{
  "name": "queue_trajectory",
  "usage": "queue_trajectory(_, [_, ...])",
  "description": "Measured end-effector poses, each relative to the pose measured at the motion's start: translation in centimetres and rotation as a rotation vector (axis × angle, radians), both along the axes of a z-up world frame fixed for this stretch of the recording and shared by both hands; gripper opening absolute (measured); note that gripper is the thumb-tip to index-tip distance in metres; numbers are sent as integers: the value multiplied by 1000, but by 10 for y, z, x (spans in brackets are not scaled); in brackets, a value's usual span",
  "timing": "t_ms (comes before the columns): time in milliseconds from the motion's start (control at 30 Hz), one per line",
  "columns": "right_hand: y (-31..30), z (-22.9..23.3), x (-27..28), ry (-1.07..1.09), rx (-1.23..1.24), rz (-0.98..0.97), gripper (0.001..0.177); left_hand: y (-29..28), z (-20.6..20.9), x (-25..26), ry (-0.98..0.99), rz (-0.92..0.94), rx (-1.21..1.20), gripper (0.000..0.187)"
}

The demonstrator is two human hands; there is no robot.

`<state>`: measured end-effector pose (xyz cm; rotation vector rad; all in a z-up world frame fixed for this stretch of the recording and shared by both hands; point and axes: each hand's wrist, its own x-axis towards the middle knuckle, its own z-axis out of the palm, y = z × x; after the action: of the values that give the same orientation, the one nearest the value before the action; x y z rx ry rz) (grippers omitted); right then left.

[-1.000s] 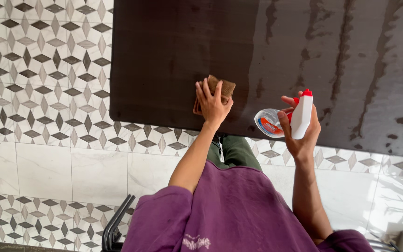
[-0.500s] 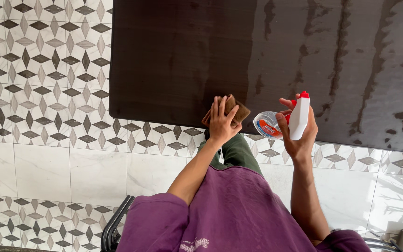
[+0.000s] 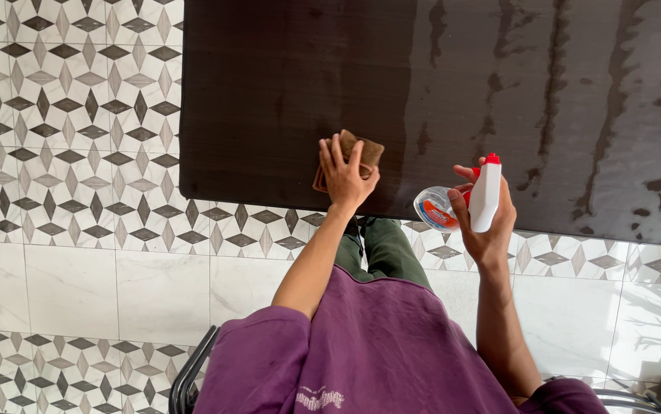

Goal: The person cleans a dark tabletop using a spray bottle and a brown cloth. They repeatedly spray the surface and wipe it in sections, moving across the table to cover different areas.

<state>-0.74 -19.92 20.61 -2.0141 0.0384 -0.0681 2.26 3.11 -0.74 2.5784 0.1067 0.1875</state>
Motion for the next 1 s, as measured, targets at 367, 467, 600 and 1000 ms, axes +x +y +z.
queue_trajectory(367, [7,7,-1,24,3,-10,60,-21,17,-44,9,-348,-54,67])
queue_trajectory(467, [10,9,-4,30,8,-13,60,-10,15,-56,19,-408,-50,69])
queue_trajectory(600, [12,7,-8,31,11,-6,59,6,12,-68,-3,-443,-72,71])
queue_trajectory(1000, [19,3,-18,35,-25,-15,59,38,14,-91,3,-461,-141,71])
